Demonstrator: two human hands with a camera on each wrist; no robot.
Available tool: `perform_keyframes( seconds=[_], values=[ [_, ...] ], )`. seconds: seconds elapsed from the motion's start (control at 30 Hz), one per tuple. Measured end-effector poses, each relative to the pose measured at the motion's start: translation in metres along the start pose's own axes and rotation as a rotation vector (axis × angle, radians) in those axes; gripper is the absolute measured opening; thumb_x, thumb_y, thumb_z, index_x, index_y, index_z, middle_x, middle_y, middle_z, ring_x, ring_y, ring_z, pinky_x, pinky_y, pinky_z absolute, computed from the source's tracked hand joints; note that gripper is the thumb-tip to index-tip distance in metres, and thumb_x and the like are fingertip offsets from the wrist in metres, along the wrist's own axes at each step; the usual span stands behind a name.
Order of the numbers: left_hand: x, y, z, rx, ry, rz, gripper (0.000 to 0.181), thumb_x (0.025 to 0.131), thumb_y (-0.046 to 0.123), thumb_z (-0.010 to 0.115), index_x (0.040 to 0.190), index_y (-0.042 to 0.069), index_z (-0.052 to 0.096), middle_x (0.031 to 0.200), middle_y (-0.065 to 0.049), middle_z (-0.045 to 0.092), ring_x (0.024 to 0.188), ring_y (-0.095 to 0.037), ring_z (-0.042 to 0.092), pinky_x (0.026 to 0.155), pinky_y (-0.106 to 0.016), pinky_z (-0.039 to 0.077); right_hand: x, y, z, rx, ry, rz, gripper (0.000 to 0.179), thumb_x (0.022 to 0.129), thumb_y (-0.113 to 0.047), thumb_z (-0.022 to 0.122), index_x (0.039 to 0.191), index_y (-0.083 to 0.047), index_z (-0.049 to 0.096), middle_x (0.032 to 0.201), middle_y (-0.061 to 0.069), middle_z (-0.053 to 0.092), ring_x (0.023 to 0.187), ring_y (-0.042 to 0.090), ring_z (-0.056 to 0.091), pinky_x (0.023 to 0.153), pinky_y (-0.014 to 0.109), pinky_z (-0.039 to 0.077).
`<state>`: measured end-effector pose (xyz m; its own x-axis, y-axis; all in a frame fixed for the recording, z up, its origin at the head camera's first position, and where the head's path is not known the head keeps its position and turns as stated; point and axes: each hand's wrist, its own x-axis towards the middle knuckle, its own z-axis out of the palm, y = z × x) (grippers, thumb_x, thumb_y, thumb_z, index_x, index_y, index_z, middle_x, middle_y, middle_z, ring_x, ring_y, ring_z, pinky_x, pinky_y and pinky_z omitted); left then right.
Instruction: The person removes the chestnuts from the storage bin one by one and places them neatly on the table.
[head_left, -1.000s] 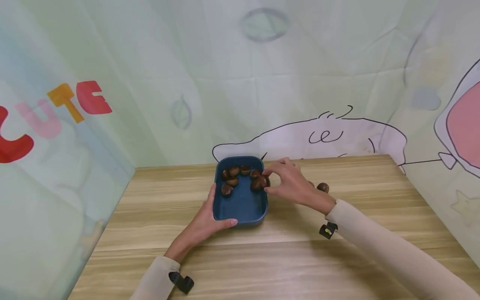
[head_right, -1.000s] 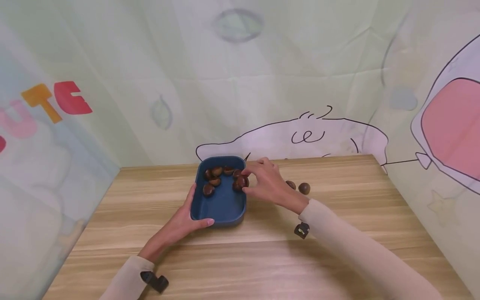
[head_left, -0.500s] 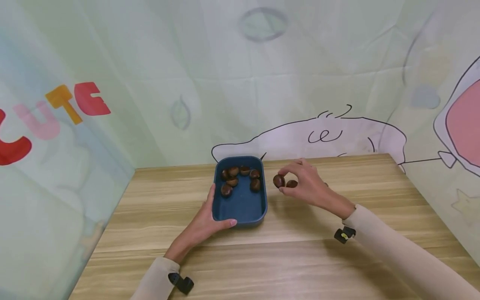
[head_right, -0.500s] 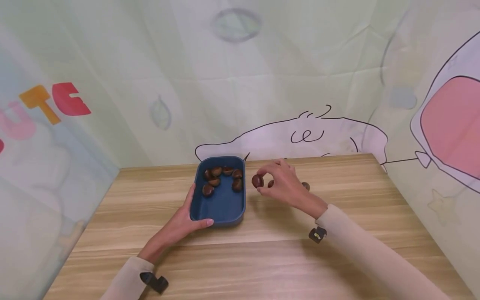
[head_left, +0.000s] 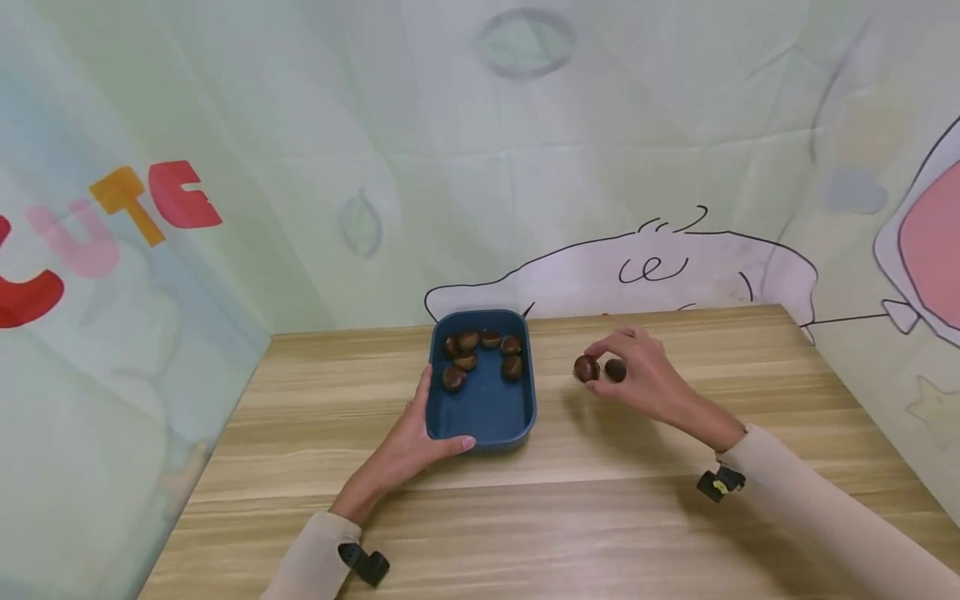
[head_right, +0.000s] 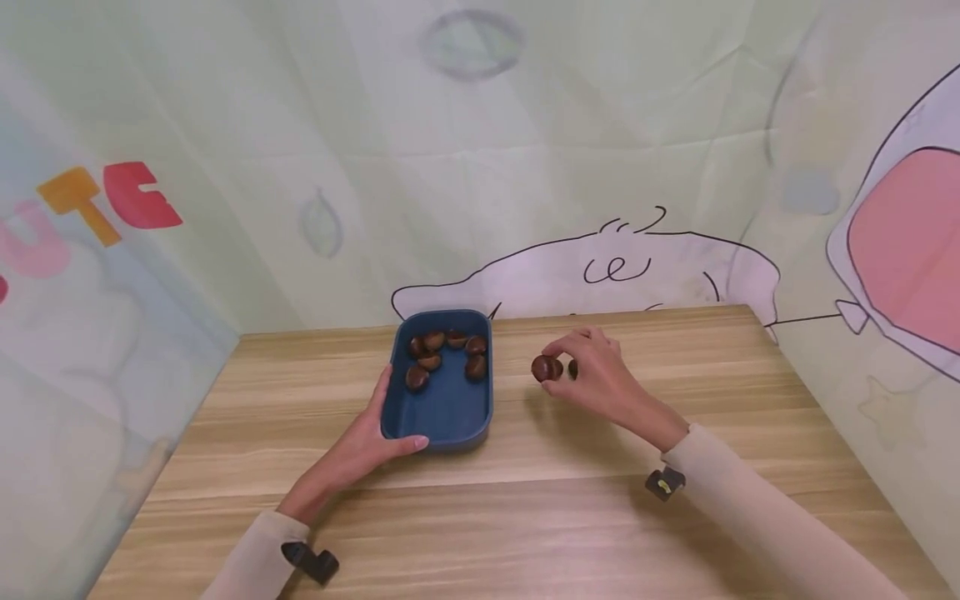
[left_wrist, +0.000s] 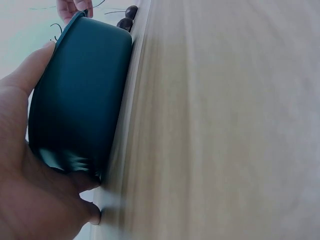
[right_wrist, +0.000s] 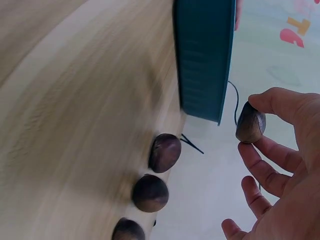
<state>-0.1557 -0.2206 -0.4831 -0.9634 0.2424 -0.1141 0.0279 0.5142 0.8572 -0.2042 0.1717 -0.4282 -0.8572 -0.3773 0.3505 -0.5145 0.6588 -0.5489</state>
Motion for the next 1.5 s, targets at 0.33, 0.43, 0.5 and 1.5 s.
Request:
perform_keyframes(
  seconds=[0.33, 0.43, 0.5, 1.5],
  values=[
    [0.0, 0.002, 0.0, -0.008, -0.005, -0.004, 0.134, 0.09, 0.051, 0.09, 0.177, 0.033, -0.01, 0.185, -0.016, 0.0, 0.168, -0.046, 0.012, 0.128, -0.073, 0.018, -0.019, 0.012, -0.011, -0.003, 0.026, 0.055, 0.039, 0.084, -0.013, 0.095, 0.12, -0.006, 0.081, 0.119, 0.013, 0.077, 0.119, 0.036, 0.054, 0.098, 0.062, 0.034],
    [-0.001, 0.003, 0.0, -0.011, -0.004, -0.006, 0.134, 0.09, 0.05, 0.09, 0.177, 0.033, -0.01, 0.185, -0.016, 0.0, 0.168, -0.046, 0.011, 0.128, -0.073, 0.018, -0.023, 0.018, -0.016, -0.006, 0.036, 0.053, 0.038, 0.084, -0.013, 0.095, 0.119, -0.006, 0.081, 0.118, 0.013, 0.078, 0.117, 0.036, 0.054, 0.097, 0.061, 0.035],
    [-0.001, 0.003, 0.0, -0.012, -0.004, -0.008, 0.134, 0.09, 0.05, 0.09, 0.177, 0.034, -0.01, 0.185, -0.016, 0.0, 0.168, -0.046, 0.011, 0.128, -0.073, 0.018, -0.025, 0.023, -0.018, -0.005, 0.043, 0.055, 0.038, 0.084, -0.013, 0.095, 0.119, -0.006, 0.081, 0.118, 0.014, 0.078, 0.117, 0.036, 0.055, 0.098, 0.061, 0.036],
    [0.0, 0.001, -0.001, -0.002, -0.003, -0.017, 0.136, 0.088, 0.054, 0.091, 0.177, 0.035, -0.01, 0.184, -0.018, 0.003, 0.167, -0.048, 0.007, 0.127, -0.074, 0.018, -0.054, 0.075, -0.035, -0.043, 0.057, 0.156, 0.04, 0.085, -0.013, 0.094, 0.119, 0.003, 0.079, 0.123, 0.026, 0.076, 0.119, 0.044, 0.056, 0.098, 0.059, 0.04]
  ],
)
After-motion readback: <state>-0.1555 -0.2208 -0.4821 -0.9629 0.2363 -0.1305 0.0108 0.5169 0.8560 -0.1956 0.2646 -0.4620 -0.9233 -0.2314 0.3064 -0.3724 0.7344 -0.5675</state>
